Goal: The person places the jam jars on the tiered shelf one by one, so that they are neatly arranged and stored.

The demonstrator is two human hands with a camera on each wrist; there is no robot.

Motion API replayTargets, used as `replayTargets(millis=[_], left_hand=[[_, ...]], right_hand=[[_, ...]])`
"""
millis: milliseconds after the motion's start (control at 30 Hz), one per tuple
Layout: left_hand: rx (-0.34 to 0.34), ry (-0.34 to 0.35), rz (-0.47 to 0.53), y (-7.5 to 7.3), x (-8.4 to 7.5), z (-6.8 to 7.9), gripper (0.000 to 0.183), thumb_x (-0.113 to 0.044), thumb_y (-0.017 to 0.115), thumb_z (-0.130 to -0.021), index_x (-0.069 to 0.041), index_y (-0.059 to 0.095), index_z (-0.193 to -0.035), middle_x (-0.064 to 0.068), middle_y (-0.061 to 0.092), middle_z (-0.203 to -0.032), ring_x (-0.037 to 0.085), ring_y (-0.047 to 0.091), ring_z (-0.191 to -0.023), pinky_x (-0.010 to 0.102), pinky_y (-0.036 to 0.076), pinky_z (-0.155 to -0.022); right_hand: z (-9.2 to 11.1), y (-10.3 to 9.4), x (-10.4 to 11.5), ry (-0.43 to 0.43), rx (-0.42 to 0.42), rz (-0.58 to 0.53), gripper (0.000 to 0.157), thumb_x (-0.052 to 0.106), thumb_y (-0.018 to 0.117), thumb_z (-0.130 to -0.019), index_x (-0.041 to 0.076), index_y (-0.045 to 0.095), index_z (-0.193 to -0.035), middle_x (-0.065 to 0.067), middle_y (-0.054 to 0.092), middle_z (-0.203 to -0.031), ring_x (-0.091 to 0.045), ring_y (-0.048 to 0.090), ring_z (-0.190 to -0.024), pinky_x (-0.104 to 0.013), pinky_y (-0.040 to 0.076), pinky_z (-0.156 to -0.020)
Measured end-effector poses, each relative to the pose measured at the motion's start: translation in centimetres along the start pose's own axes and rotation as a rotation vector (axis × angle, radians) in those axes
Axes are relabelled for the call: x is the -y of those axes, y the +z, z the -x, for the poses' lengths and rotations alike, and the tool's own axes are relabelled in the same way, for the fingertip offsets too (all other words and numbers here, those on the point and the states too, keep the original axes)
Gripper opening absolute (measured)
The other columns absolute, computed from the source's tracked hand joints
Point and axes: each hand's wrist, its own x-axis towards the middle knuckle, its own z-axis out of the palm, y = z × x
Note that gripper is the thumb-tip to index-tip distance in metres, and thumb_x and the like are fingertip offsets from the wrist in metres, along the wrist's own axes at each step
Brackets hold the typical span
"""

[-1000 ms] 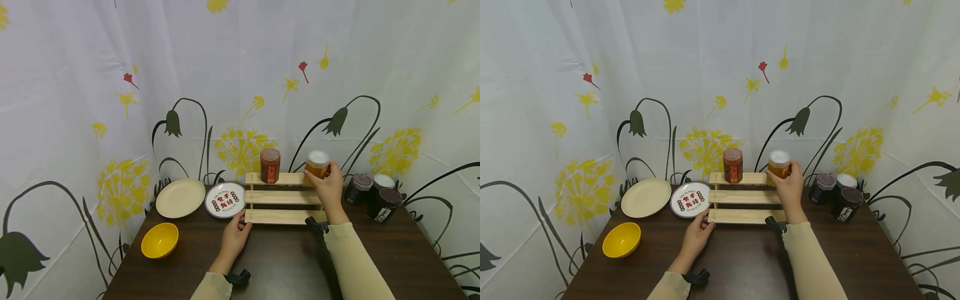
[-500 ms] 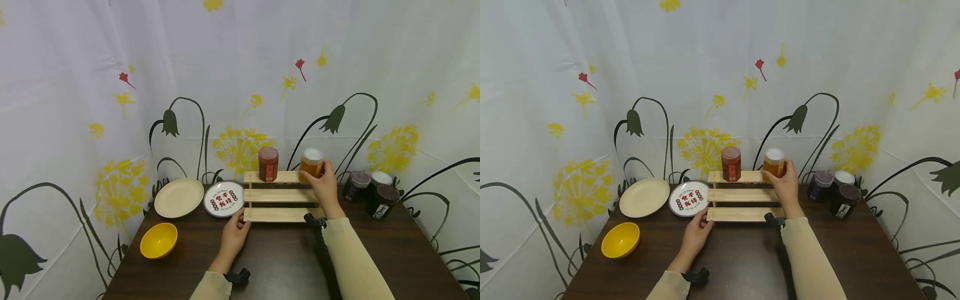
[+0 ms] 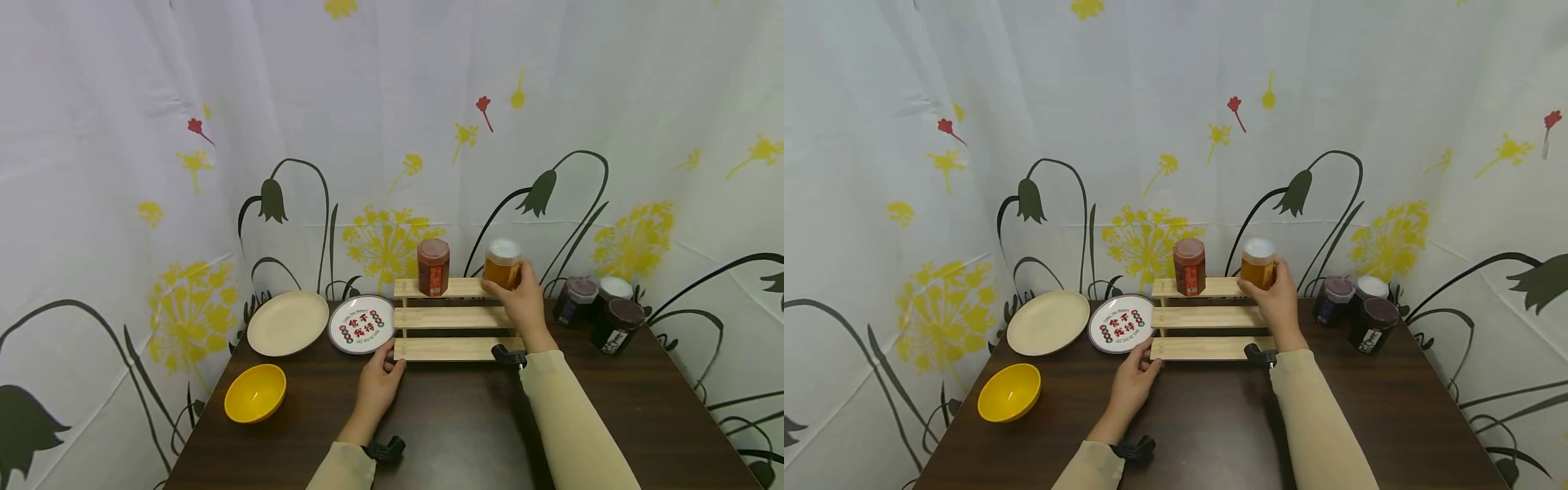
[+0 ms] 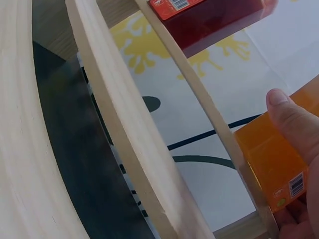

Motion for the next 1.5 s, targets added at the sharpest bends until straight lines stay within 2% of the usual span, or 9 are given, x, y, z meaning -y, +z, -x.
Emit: replayTargets(millis=[267,500,633,733,900,1133,1233,1367,1500], left_hand=[[0.005,-0.012,-0.002,-0.2,-0.1,0.0,0.051,-0.020,0.077,-0.101,-0.012,0.065,-0.150,0.009,0.077,-0.118,0.010,0.059,-0.078,0.024,0.049,-0.067],[-0.006,-0.014,-0.010,-0.3,-0.2,-0.1,0.051,-0.019,0.077,-0.100,-0.013,0.065,-0.150,0.008,0.077,-0.118,0.009,0.059,-0.078,0.024,0.048,-0.067],[-0.020,0.005,-0.013,-0.2,-0.2,0.1,0.050,-0.018,0.078,-0.100,-0.011,0.066,-0.148,0.009,0.077,-0.116,0.008,0.058,-0.076,0.024,0.048,-0.066],[-0.031,0.023,-0.015,-0.1,-0.1,0.1,0.050,-0.016,0.078,-0.099,-0.008,0.067,-0.147,0.011,0.077,-0.115,0.007,0.058,-0.076,0.024,0.049,-0.065],[-0.023,-0.001,-0.009,-0.3,-0.2,0.0,0.051,-0.018,0.078,-0.099,-0.011,0.066,-0.148,0.009,0.077,-0.117,0.007,0.058,-0.077,0.023,0.048,-0.067],[-0.020,0.002,-0.014,-0.5,-0.2,-0.1,0.051,-0.019,0.078,-0.100,-0.012,0.066,-0.149,0.008,0.077,-0.117,0.008,0.058,-0.078,0.023,0.048,-0.067],[-0.025,0.010,-0.019,-0.4,-0.1,0.0,0.050,-0.018,0.078,-0.099,-0.011,0.066,-0.148,0.009,0.077,-0.115,0.008,0.058,-0.077,0.024,0.048,-0.066],[-0.027,0.011,-0.027,-0.2,0.0,0.1,0.050,-0.017,0.078,-0.099,-0.010,0.067,-0.147,0.009,0.077,-0.114,0.008,0.058,-0.077,0.024,0.049,-0.066],[-0.014,-0.004,-0.021,-0.1,-0.2,0.0,0.051,-0.019,0.078,-0.099,-0.013,0.066,-0.148,0.008,0.076,-0.115,0.008,0.058,-0.079,0.024,0.048,-0.067]], right_hand=[[0.0,0.3,0.2,0.017,0.004,0.011,0.087,0.029,0.091,-0.092,0.014,0.041,-0.162,-0.018,0.054,-0.159,-0.041,0.054,-0.146,-0.063,0.041,-0.123],[0.0,0.4,0.1,0.037,0.006,0.026,0.092,0.033,0.091,-0.092,0.009,0.039,-0.163,-0.020,0.053,-0.160,-0.042,0.053,-0.148,-0.063,0.040,-0.124],[0.1,0.4,0.2,0.043,0.013,0.033,0.093,0.033,0.091,-0.092,0.007,0.037,-0.163,-0.021,0.052,-0.160,-0.043,0.053,-0.148,-0.063,0.040,-0.125],[0.1,0.3,0.3,0.048,0.018,0.032,0.091,0.031,0.090,-0.092,0.006,0.038,-0.162,-0.021,0.053,-0.160,-0.043,0.053,-0.148,-0.063,0.040,-0.124],[-0.1,0.5,0.4,0.052,0.013,0.013,0.086,0.028,0.091,-0.092,0.006,0.042,-0.159,-0.021,0.054,-0.158,-0.043,0.054,-0.147,-0.062,0.040,-0.125],[-0.3,0.8,0.4,0.042,0.005,0.026,0.084,0.027,0.092,-0.091,0.005,0.044,-0.156,-0.021,0.056,-0.157,-0.042,0.055,-0.146,-0.062,0.041,-0.124],[-0.3,0.6,0.4,0.050,0.040,0.038,0.089,0.029,0.091,-0.091,0.004,0.040,-0.159,-0.023,0.052,-0.159,-0.044,0.053,-0.148,-0.063,0.040,-0.124],[-0.3,-0.3,0.0,0.079,0.107,0.028,0.100,0.031,0.090,-0.093,0.006,0.027,-0.166,-0.024,0.042,-0.167,-0.046,0.043,-0.155,-0.065,0.033,-0.128],[-0.1,-1.1,-0.5,0.026,0.114,0.002,0.102,0.025,0.089,-0.094,0.006,0.023,-0.169,-0.024,0.034,-0.170,-0.046,0.035,-0.161,-0.064,0.028,-0.131]])
